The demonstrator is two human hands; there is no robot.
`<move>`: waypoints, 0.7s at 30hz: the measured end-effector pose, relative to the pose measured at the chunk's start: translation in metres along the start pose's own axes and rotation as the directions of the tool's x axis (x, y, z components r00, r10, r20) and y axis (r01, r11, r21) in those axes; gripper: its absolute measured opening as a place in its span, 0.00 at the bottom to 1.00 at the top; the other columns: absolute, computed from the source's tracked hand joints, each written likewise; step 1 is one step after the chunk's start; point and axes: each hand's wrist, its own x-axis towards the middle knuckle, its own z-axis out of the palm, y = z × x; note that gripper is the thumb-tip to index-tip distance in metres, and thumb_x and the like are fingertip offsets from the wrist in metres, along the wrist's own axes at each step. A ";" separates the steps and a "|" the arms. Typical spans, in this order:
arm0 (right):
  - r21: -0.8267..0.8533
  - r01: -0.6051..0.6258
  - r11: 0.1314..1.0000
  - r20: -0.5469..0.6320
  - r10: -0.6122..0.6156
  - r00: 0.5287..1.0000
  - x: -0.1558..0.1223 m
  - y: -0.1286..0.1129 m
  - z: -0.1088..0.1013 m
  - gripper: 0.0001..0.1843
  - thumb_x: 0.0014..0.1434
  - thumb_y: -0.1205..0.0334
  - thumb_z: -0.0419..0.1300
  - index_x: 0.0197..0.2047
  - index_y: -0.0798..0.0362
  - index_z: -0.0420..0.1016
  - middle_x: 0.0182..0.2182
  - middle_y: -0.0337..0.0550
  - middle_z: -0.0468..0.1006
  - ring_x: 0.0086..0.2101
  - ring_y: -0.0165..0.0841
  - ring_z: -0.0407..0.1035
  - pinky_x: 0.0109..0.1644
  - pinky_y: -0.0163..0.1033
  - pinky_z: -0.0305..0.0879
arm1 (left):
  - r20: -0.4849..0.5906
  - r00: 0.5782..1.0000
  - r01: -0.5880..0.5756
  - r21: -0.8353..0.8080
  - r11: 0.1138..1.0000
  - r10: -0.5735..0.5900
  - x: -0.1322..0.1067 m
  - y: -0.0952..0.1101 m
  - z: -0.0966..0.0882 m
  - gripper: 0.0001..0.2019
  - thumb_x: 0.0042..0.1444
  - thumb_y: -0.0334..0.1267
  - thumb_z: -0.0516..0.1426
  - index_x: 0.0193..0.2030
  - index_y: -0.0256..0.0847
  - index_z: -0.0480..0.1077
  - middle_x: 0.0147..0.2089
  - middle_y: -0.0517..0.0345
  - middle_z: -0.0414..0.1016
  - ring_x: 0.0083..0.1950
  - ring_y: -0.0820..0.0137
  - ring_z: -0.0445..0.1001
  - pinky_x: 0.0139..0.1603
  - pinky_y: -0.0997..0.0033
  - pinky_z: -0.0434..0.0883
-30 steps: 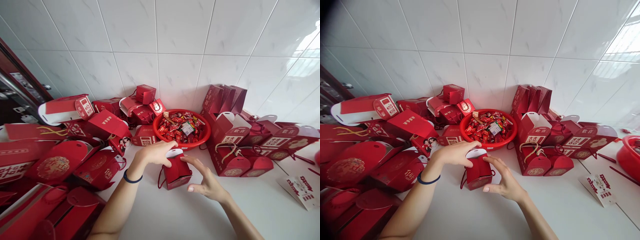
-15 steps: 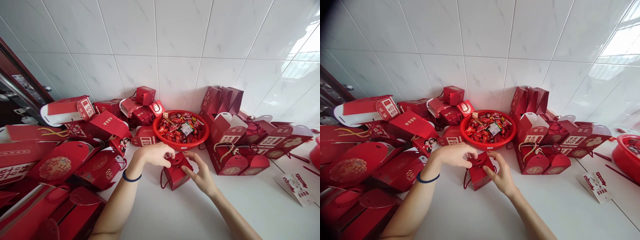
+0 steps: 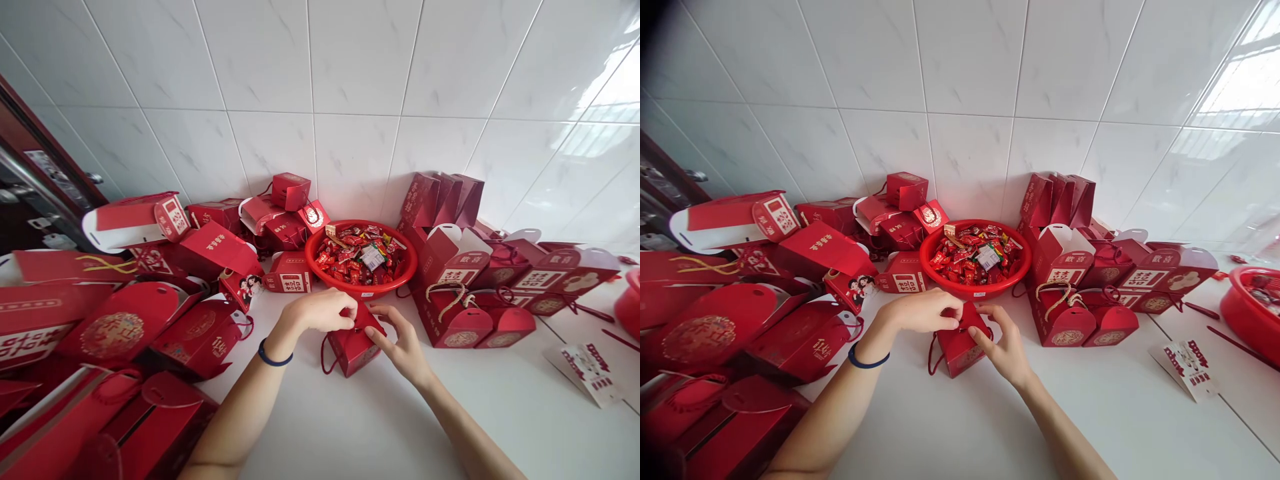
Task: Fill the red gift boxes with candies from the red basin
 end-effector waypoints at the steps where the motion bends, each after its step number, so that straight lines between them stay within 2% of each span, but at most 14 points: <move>1: -0.009 0.029 1.000 0.003 -0.029 1.000 -0.001 -0.001 -0.001 0.19 0.60 0.45 0.65 0.47 0.49 0.78 0.53 0.51 0.79 0.54 0.46 0.74 0.58 0.52 0.70 | 0.000 1.000 -0.022 -0.001 1.000 0.022 0.000 0.000 0.000 0.06 0.58 0.35 0.54 0.34 0.42 0.73 0.37 0.59 0.78 0.38 0.67 0.73 0.36 0.71 0.63; 4: -0.049 0.086 0.995 0.036 -0.085 0.996 -0.002 -0.004 -0.007 0.18 0.60 0.47 0.66 0.49 0.48 0.80 0.57 0.53 0.76 0.58 0.48 0.70 0.61 0.54 0.68 | -0.020 0.995 -0.094 -0.005 0.996 0.094 0.000 -0.001 -0.001 0.09 0.59 0.35 0.52 0.34 0.41 0.75 0.37 0.57 0.78 0.40 0.66 0.74 0.39 0.71 0.64; 8: -0.108 0.112 0.988 0.102 -0.101 0.990 -0.002 -0.006 -0.014 0.23 0.58 0.47 0.68 0.54 0.47 0.79 0.59 0.55 0.74 0.59 0.50 0.70 0.61 0.57 0.68 | -0.097 0.984 -0.153 -0.058 0.987 0.147 -0.001 -0.001 0.000 0.10 0.60 0.37 0.54 0.36 0.42 0.78 0.39 0.55 0.79 0.44 0.63 0.75 0.43 0.70 0.67; 11: -0.089 0.103 0.991 0.115 -0.093 0.989 -0.003 -0.009 -0.015 0.18 0.58 0.48 0.68 0.48 0.47 0.81 0.59 0.54 0.75 0.58 0.49 0.70 0.61 0.57 0.68 | -0.160 0.973 -0.180 -0.071 0.981 0.167 -0.005 -0.002 0.003 0.12 0.61 0.36 0.54 0.42 0.43 0.80 0.45 0.54 0.80 0.49 0.62 0.75 0.50 0.69 0.68; 14: 0.016 0.060 0.998 0.082 -0.061 0.995 -0.004 -0.012 -0.015 0.13 0.58 0.49 0.68 0.41 0.47 0.80 0.57 0.52 0.76 0.58 0.47 0.71 0.62 0.54 0.67 | -0.245 0.956 -0.186 -0.074 0.980 0.163 -0.008 0.000 0.008 0.13 0.63 0.35 0.53 0.42 0.43 0.80 0.49 0.53 0.79 0.52 0.63 0.75 0.56 0.66 0.67; 17: 0.099 0.013 0.995 0.035 -0.016 0.999 -0.005 -0.015 -0.013 0.12 0.58 0.49 0.67 0.37 0.48 0.77 0.54 0.50 0.78 0.56 0.46 0.72 0.61 0.53 0.67 | -0.342 0.930 -0.188 -0.138 0.972 0.132 -0.010 0.003 0.018 0.14 0.66 0.40 0.52 0.37 0.41 0.79 0.46 0.52 0.77 0.48 0.65 0.75 0.53 0.67 0.68; 21: 0.129 -0.018 0.992 0.011 0.017 1.000 -0.005 -0.018 -0.010 0.13 0.59 0.48 0.66 0.37 0.49 0.76 0.47 0.48 0.81 0.49 0.44 0.75 0.57 0.51 0.68 | -0.431 0.900 -0.201 -0.276 0.940 0.066 -0.008 0.011 0.036 0.21 0.66 0.48 0.53 0.26 0.39 0.73 0.35 0.55 0.75 0.39 0.68 0.73 0.44 0.68 0.70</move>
